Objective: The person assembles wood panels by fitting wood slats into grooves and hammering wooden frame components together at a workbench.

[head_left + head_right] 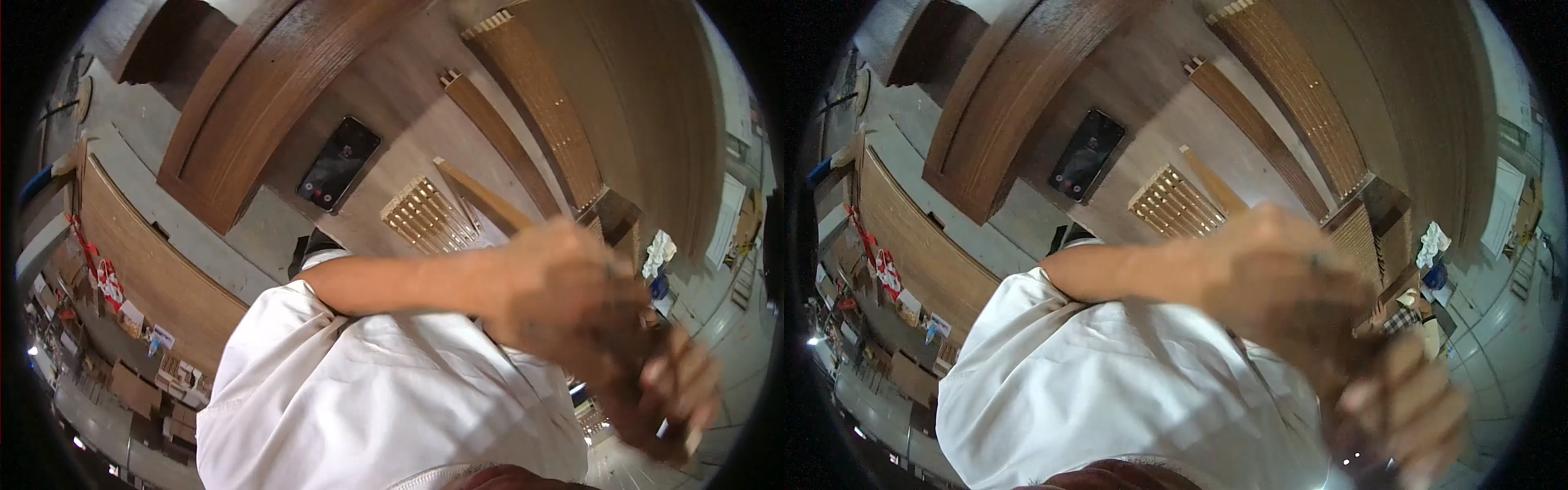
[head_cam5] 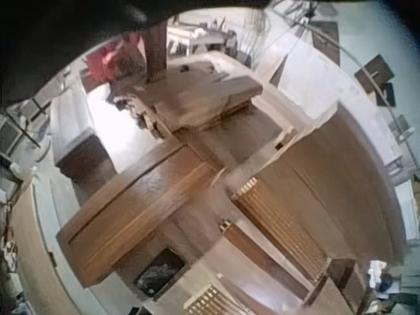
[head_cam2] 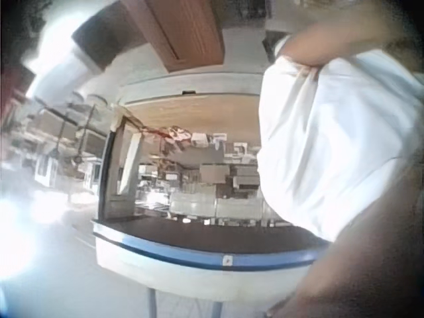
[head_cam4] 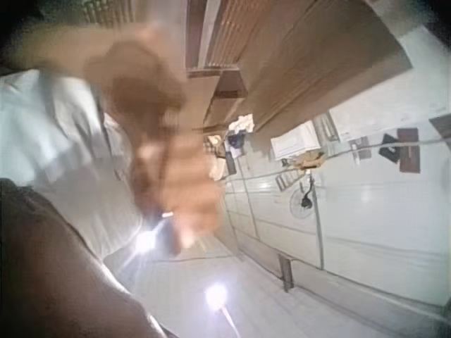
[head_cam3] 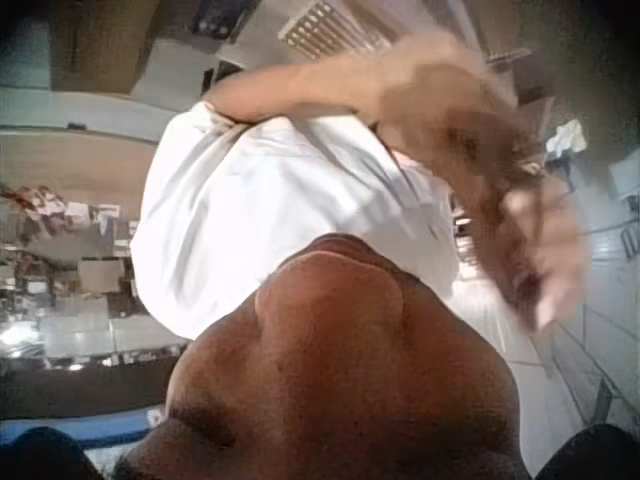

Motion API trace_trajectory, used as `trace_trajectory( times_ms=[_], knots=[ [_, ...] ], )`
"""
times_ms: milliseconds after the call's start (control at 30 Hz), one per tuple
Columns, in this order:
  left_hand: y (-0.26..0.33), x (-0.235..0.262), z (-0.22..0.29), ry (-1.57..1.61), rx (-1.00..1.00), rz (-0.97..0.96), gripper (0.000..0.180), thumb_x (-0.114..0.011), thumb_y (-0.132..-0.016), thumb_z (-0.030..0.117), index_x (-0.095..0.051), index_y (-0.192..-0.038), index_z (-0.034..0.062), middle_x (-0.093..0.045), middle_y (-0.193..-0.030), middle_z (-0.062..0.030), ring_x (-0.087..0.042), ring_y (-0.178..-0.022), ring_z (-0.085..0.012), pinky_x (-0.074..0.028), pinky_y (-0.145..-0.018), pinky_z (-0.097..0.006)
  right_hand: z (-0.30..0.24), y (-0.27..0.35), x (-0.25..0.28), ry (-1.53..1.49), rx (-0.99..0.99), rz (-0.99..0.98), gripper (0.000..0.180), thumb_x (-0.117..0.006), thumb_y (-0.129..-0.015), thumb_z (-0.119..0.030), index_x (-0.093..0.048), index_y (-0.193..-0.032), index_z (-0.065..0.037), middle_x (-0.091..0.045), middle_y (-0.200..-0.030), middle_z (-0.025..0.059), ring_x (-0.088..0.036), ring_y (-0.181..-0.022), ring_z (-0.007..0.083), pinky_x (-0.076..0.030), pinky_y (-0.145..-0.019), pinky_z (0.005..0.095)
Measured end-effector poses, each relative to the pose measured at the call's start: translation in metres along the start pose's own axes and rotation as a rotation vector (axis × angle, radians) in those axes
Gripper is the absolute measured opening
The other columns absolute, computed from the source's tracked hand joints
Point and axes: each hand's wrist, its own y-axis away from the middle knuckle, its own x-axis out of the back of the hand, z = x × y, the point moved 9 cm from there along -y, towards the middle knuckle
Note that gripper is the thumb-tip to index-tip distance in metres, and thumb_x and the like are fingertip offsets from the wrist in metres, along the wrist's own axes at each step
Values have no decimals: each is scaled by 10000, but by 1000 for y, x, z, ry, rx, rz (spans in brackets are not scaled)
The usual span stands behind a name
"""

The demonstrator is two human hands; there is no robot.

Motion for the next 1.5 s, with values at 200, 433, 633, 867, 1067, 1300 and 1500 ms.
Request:
trace_trajectory(
  times_ms=[200, 433, 633, 867, 1067, 1300, 1500],
  knots=[
    [69, 54, 11, -427, 310, -134, 764, -760, -775, 335, -396, -1364, 12, -515, -1296, -207, -522, -1173, -352, -430, -980, -428, 22, 16, -13, -46, -19, 23, 657, -560, -830, -627, -545, -1043, -6, -536, -746, 88, -530, -639, 196, -463, -611, 366],
    [227, 158, 15, -636, 796, 68, 276, -652, -896, 197, -626, -1086, -1, -686, -887, -153, -683, -834, -227, -516, -731, -307, -76, -15, -8, 9, 147, -55, 620, -473, -885, -646, -603, -897, -40, -563, -659, 73, -553, -541, 182, -502, -555, 375],
    [268, 195, 29, -555, 796, 357, 271, -620, -933, 209, -627, -1061, -30, -686, -847, -101, -637, -787, -150, -497, -733, -256, 29, 18, 2, -209, 152, 127, 240, -734, -836, -183, -601, -887, 10, -594, -697, 107, -586, -574, 227, -509, -546, 372],
    [323, 195, 16, -350, 842, 467, 219, -601, -935, 164, -634, -1031, -29, -671, -833, -76, -624, -769, -121, -492, -719, -242, -61, -11, 1, -4, 233, 35, 298, -628, -910, -305, -609, -861, -11, -601, -696, 107, -600, -587, 216, -516, -575, 381],
    [330, 209, 20, -372, 862, 413, 209, -593, -942, 162, -637, -1009, -31, -636, -766, -46, -575, -685, -90, -467, -649, -222, 49, 28, -5, -121, 170, 97, 176, -701, -847, -161, -623, -920, -22, -603, -754, 120, -584, -647, 218, -493, -617, 385],
    [194, 150, 6, -189, 626, 177, 244, -638, -924, 190, -640, -1027, -32, -621, -717, -40, -551, -631, -79, -447, -576, -225, 48, 40, 3, 95, -39, 72, 248, -723, -852, -234, -685, -855, 11, -692, -827, 88, -640, -726, 160, -520, -711, 308],
    [6, 51, 68, -66, 151, -147, 858, -789, -789, 211, -260, -1442, 37, -596, -1172, -156, -551, -1096, -193, -458, -895, -317, 76, 110, 19, 231, -228, 101, 674, -778, -799, -211, -448, -1357, -27, -626, -1161, 142, -621, -1004, 172, -492, -893, 299]
  ],
)
